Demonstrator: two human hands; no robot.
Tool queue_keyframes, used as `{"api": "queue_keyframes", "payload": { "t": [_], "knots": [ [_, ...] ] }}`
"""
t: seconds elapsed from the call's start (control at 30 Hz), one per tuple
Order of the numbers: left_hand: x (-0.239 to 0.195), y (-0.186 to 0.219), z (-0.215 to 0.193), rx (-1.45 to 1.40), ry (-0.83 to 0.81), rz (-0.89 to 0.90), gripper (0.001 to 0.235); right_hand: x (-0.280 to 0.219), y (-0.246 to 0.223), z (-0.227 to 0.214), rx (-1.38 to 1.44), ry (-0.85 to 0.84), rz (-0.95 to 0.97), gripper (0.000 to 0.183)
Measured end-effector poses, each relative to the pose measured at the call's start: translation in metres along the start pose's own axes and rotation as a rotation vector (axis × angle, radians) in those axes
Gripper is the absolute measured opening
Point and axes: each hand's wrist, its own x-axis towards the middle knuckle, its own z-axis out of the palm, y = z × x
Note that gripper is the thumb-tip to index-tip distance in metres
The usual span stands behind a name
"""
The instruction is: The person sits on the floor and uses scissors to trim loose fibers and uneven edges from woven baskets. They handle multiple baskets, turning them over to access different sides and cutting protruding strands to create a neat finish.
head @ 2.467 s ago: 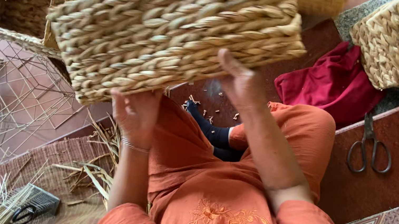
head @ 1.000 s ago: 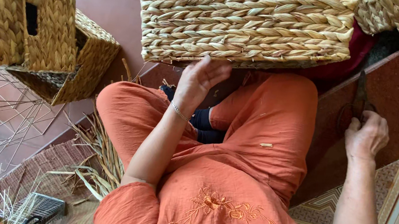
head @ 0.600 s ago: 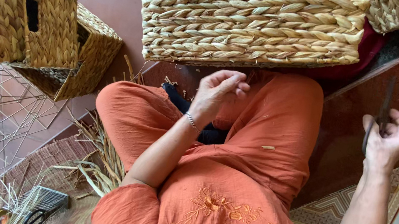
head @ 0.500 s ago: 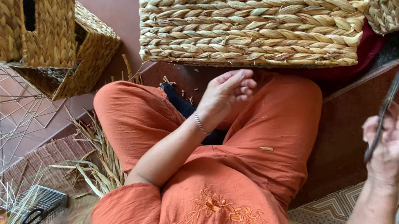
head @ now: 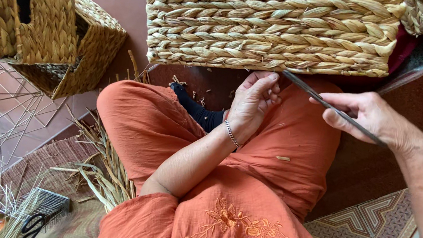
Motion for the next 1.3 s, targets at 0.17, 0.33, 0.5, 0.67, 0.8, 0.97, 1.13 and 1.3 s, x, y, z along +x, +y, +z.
{"api": "queue_keyframes", "payload": {
  "t": [0.17,0.33,0.5,0.67,0.8,0.97,1.13,1.3],
  "knots": [
    [-0.002,-0.008,-0.002,0.05,0.044,-0.01,0.01,0.02,-0.013,-0.014,-0.051,-0.081,0.098,0.057],
    [-0.008,-0.02,0.001,0.032,0.01,-0.036,0.012,0.028,-0.02,-0.023,-0.177,-0.089,0.154,0.057],
    [-0.016,0.001,0.01,-0.058,0.075,-0.112,0.016,0.024,-0.02,-0.027,-0.062,-0.115,0.198,0.057],
    [-0.002,-0.002,0.013,0.0,0.061,-0.038,0.012,0.029,-0.021,-0.028,-0.069,-0.13,0.196,0.056],
    [-0.001,-0.004,0.006,-0.018,0.028,0.008,0.01,0.032,-0.023,-0.029,-0.102,-0.129,0.101,0.056],
    [-0.001,-0.002,0.005,-0.044,-0.005,0.04,0.01,0.035,-0.027,-0.029,-0.115,-0.143,0.078,0.054],
    [-0.001,0.0,0.008,-0.039,0.032,0.025,0.01,0.035,-0.03,-0.036,-0.109,-0.21,0.264,0.048],
    [-0.004,0.004,0.012,-0.064,0.025,0.005,0.008,0.036,-0.046,-0.034,-0.176,-0.157,0.177,0.053]
  ]
}}
